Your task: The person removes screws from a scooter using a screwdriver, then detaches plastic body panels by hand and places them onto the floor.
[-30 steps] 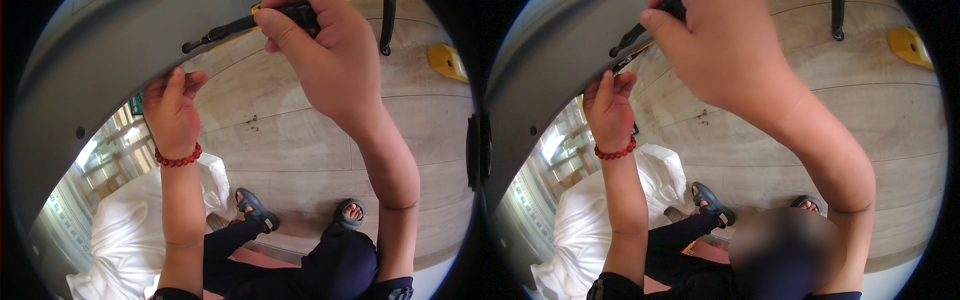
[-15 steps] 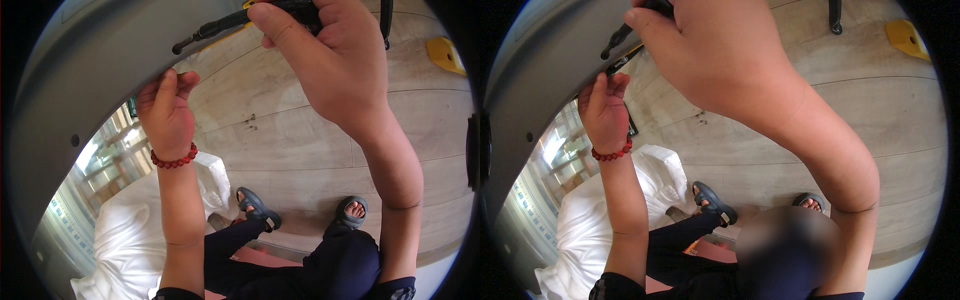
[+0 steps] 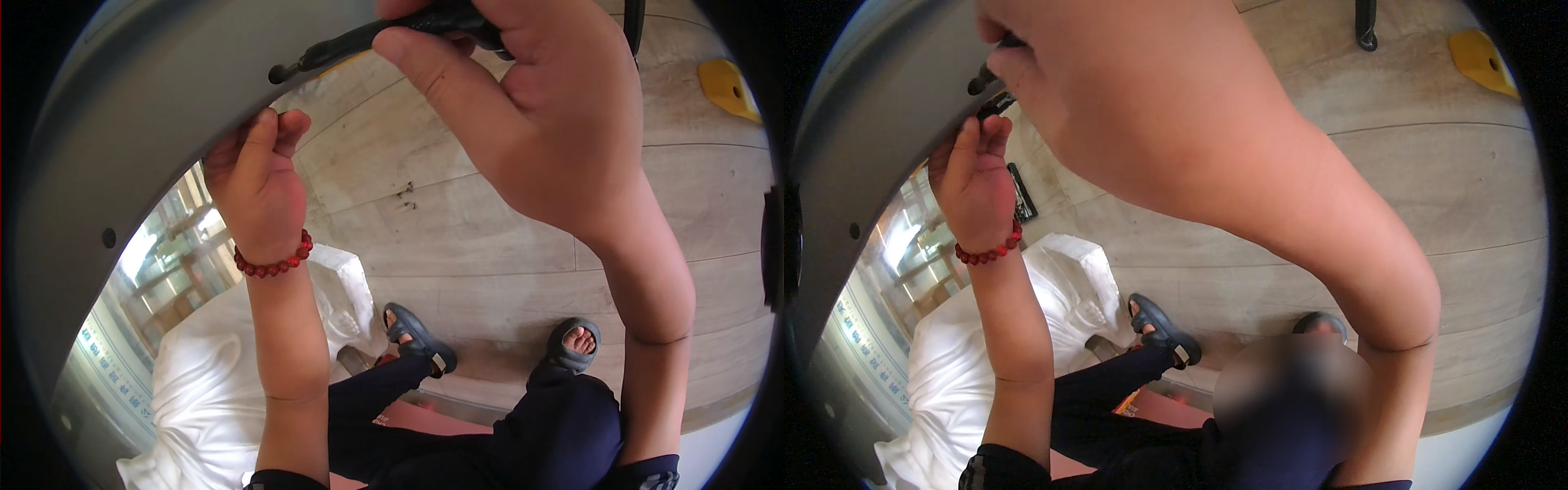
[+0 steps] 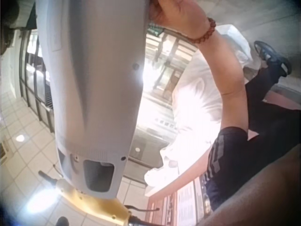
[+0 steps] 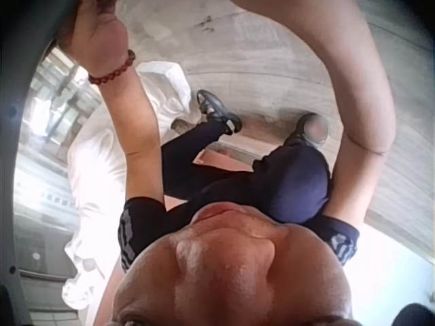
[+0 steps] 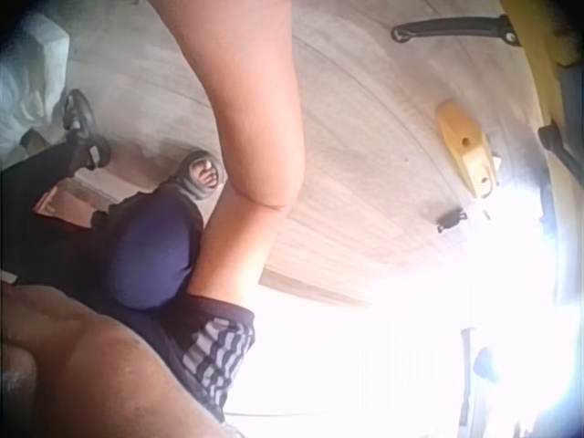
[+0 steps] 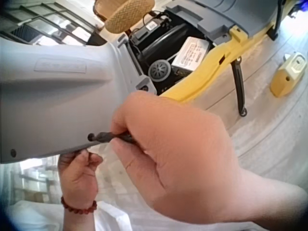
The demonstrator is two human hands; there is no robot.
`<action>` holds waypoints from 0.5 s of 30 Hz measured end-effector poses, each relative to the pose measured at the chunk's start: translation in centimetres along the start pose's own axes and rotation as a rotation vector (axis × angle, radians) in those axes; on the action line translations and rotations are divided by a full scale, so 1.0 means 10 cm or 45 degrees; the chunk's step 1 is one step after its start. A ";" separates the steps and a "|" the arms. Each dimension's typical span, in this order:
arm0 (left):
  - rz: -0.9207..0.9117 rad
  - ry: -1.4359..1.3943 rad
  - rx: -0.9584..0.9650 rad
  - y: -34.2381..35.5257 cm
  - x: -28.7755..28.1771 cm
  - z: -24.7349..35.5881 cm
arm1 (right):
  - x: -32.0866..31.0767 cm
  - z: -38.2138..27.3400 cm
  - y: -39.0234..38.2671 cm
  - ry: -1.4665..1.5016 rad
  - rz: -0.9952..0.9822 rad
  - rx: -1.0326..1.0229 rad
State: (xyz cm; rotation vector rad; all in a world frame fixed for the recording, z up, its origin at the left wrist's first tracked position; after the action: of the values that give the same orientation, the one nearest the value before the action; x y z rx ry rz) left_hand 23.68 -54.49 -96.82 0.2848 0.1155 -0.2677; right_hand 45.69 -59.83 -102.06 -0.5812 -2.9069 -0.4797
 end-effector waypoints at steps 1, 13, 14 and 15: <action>-0.013 -0.007 0.006 0.01 0.00 0.01 | 0.00 0.00 0.00 0.002 0.000 0.002; -0.008 -0.121 -0.081 0.01 0.02 0.00 | -0.02 -0.01 -0.05 -0.017 0.001 0.023; 0.030 -0.112 -0.095 0.01 0.02 0.01 | -0.02 -0.01 -0.05 -0.013 0.002 0.024; 0.028 -0.117 -0.095 0.00 0.04 0.00 | -0.04 -0.03 -0.05 -0.020 0.004 0.023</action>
State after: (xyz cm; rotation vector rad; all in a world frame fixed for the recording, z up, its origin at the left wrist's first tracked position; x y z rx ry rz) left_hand 24.03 -54.56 -96.86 0.1995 0.0317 -0.2532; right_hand 45.84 -60.46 -102.03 -0.5892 -2.9212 -0.4501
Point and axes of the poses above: each hand's wrist, its own y-axis towards the middle knuckle, its own x-axis out of the palm, z = x × y, the point moved 2 cm from there along y, towards the middle knuckle, and after that the axes turned 14 degrees about x, right-handed, at the moved point
